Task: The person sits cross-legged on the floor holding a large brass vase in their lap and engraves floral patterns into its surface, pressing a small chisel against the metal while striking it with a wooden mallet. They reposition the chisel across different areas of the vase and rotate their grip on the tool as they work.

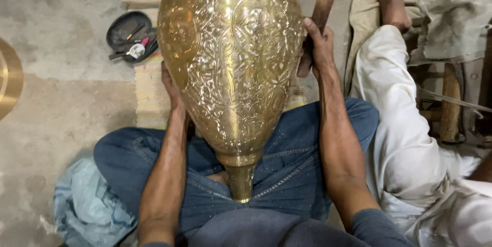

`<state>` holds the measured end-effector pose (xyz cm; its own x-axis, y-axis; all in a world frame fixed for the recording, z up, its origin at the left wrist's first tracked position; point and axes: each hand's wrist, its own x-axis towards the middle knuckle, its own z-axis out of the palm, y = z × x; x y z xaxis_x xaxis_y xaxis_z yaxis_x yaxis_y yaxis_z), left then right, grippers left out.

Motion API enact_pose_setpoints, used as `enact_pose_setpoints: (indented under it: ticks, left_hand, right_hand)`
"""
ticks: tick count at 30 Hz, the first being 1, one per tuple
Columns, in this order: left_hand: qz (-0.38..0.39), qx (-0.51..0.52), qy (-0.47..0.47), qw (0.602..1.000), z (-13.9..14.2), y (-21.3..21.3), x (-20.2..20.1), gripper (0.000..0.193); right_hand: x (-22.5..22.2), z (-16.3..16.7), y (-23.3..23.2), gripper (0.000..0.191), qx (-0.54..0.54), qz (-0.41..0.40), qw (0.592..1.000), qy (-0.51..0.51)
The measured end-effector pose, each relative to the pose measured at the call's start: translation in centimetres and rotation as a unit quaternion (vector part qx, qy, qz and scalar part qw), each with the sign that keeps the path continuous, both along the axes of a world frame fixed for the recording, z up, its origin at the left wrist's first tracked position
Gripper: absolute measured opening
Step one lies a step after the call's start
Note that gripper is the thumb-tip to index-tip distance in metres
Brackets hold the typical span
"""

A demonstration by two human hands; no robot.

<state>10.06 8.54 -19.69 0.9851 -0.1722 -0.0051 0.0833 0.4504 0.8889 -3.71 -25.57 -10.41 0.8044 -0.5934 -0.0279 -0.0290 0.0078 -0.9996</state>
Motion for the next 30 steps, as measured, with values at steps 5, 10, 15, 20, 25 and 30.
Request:
enact_pose_setpoints:
  ticks: [5, 10, 15, 20, 25, 30]
  left_hand:
    - [0.056, 0.112, -0.038, 0.991, 1.1, 1.6, -0.3, 0.018]
    - [0.051, 0.078, -0.117, 0.989, 2.9, 2.3, -1.5, 0.011]
    - [0.057, 0.083, -0.129, 0.987, 1.8, 2.8, -0.3, 0.008]
    - [0.054, 0.081, -0.048, 0.994, -0.9, 3.2, 0.9, 0.023]
    - [-0.026, -0.042, 0.064, 0.997, -1.2, 0.3, -0.7, 0.033]
    - [-0.014, -0.084, 0.024, 0.996, 0.5, -0.6, -2.3, 0.026]
  right_hand:
    - [0.0, -0.8, 0.5, 0.063, 0.029, 0.021, 0.999, 0.022]
    - [0.8, -1.4, 0.7, 0.077, 0.093, 0.033, 0.994, 0.041]
    - [1.1, -1.7, 0.9, 0.077, 0.085, -0.041, 0.994, 0.055]
    - [-0.4, -0.7, 0.9, 0.07, 0.009, -0.097, 0.993, 0.07]
    - [-0.6, 0.6, 1.0, 0.063, 0.046, -0.02, 0.999, -0.007]
    - [-0.9, 1.1, 1.0, 0.068, 0.048, 0.033, 0.998, 0.005]
